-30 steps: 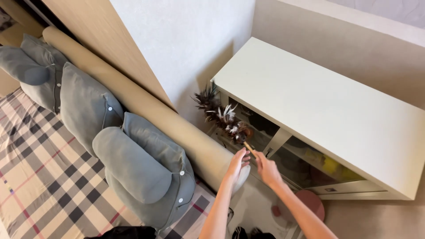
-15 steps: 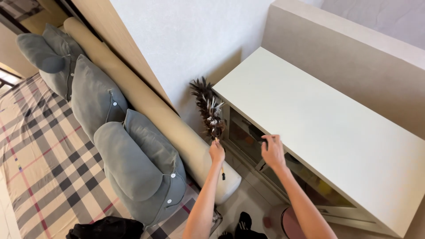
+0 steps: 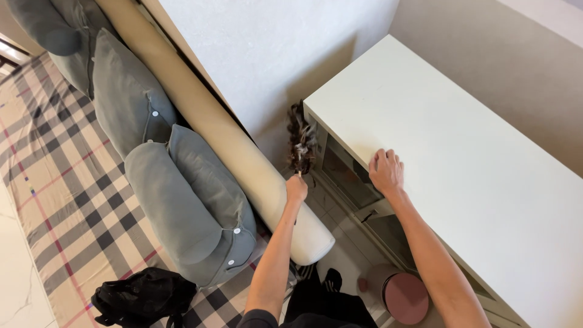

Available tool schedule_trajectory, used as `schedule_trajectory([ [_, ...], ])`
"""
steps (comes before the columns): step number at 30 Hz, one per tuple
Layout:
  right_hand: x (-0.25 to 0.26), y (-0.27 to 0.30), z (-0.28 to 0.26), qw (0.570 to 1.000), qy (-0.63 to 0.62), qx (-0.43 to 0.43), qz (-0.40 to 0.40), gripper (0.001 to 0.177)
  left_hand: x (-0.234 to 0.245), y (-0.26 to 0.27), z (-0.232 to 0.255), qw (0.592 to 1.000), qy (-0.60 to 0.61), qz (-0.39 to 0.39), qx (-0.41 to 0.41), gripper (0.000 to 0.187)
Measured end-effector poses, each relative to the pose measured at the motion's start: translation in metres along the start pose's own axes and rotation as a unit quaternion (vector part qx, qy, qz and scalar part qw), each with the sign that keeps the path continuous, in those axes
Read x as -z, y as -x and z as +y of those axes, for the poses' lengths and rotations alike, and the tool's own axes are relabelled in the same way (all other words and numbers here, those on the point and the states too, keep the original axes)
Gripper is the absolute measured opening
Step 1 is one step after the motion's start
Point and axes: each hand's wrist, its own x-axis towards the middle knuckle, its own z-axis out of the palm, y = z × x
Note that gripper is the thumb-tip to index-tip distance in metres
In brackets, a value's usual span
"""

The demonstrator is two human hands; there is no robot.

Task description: The person uses a feather duster to clean the top surface and glass doors of a white cabinet. They temporarily move a water bottle and a phone to access the surface, then dust the top and the cabinet doors before returning the items.

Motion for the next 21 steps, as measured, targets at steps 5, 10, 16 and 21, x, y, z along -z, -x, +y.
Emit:
schedule_trajectory([
  [5,-0.022,-0.056,-0.024,1.000,-0.018,0.021,-0.010,0.019,0.041,-0.010,0.043,0.993,0.091,0.069,-0.024,0.028],
  [10,-0.037,-0.094,-0.050,1.000,-0.012,0.022,0.002,0.021,-0.006,-0.054,-0.002,0.995,0.054,0.039,-0.068,0.023],
  [16,-0.043,-0.111,-0.058,0.999,0.043,-0.004,0.034,0.023,-0.097,-0.128,-0.084,0.996,-0.028,-0.087,0.000,0.021],
  [21,-0.039,-0.123,-0.065,0.996,0.081,-0.012,0.030,0.026,-0.156,-0.168,-0.103,0.949,-0.086,-0.222,0.209,0.023],
])
